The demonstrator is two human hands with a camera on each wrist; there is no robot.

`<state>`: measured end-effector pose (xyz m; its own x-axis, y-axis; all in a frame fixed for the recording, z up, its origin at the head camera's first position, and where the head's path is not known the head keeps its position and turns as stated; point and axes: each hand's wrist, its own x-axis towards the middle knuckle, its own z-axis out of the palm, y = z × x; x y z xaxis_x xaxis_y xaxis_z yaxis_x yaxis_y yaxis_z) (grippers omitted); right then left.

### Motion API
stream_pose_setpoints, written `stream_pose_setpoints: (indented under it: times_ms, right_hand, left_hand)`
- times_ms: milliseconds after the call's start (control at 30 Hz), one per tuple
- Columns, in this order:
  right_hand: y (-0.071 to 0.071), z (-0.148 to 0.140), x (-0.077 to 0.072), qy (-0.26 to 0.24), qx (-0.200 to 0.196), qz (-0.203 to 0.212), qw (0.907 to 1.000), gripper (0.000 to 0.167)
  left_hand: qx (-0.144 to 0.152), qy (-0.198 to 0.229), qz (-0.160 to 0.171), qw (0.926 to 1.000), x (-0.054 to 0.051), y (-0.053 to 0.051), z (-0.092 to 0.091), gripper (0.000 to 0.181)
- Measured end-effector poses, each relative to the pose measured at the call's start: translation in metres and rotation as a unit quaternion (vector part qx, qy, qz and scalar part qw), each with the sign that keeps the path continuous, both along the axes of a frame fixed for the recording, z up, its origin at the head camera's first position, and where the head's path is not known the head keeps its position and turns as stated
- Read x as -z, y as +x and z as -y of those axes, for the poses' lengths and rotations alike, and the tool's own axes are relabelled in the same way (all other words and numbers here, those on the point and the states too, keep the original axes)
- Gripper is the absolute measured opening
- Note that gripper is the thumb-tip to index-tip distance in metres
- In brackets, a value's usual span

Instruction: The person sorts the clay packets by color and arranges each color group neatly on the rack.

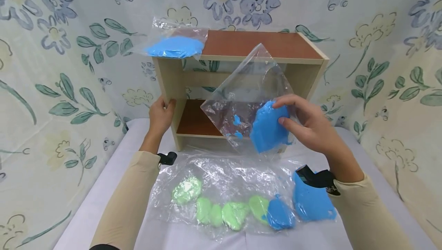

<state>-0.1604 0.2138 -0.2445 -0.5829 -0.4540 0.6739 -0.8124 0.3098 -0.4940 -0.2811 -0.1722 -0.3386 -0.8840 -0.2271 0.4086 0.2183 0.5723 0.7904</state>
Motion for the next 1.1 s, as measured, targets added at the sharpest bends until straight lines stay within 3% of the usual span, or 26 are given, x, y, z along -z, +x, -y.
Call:
stream_pose_setpoints:
  times_ms: [100, 333, 500, 667, 767, 900, 967, 1033, 1100]
  right_hand:
    - [-0.003, 0.006, -0.01, -0.02, 0.01, 0.012, 0.9997, 0.038]
    - [-0.016, 0.013, -0.032, -0.132, -0.03, 0.056, 0.9893, 0.034]
    - [-0.026, 0.022, -0.053, -0.207, 0.027, 0.1, 0.9728, 0.034]
    - [-0.041, 0.036, -0.078, -0.205, 0.113, 0.158, 0.9594, 0.037]
    - [-0.052, 0.047, -0.095, -0.219, 0.141, 0.209, 0.9424, 0.038]
    - [-0.067, 0.062, -0.117, -0.271, 0.173, 0.276, 0.9057, 0.04]
    - [-0.074, 0.069, -0.125, -0.285, 0.18, 0.302, 0.8918, 0.042]
    - [-0.081, 0.076, -0.131, -0.284, 0.185, 0.323, 0.8837, 0.044]
    - [-0.087, 0.083, -0.135, -0.276, 0.173, 0.341, 0.8817, 0.046]
  left_hand:
    - [-0.001, 0.002, 0.003, 1.0, 0.0, 0.0, 0.001, 0.041]
    - [0.005, 0.0, 0.001, 1.0, 0.0, 0.001, 0.003, 0.042]
    - [-0.002, -0.003, -0.005, 1.0, 0.001, 0.0, 0.004, 0.041]
    - [-0.006, -0.01, 0.005, 0.9999, 0.006, 0.0, 0.004, 0.042]
    - [-0.008, -0.01, 0.0, 0.9999, 0.007, 0.0, 0.003, 0.041]
    - [-0.004, -0.012, -0.015, 0.9998, 0.005, -0.001, 0.002, 0.04]
    - [-0.001, -0.013, -0.02, 0.9997, 0.004, -0.002, 0.001, 0.039]
    - [0.0, -0.013, -0.021, 0.9997, 0.003, -0.002, 0.001, 0.038]
    - [-0.002, -0.012, -0.019, 0.9998, 0.002, -0.002, 0.0, 0.038]
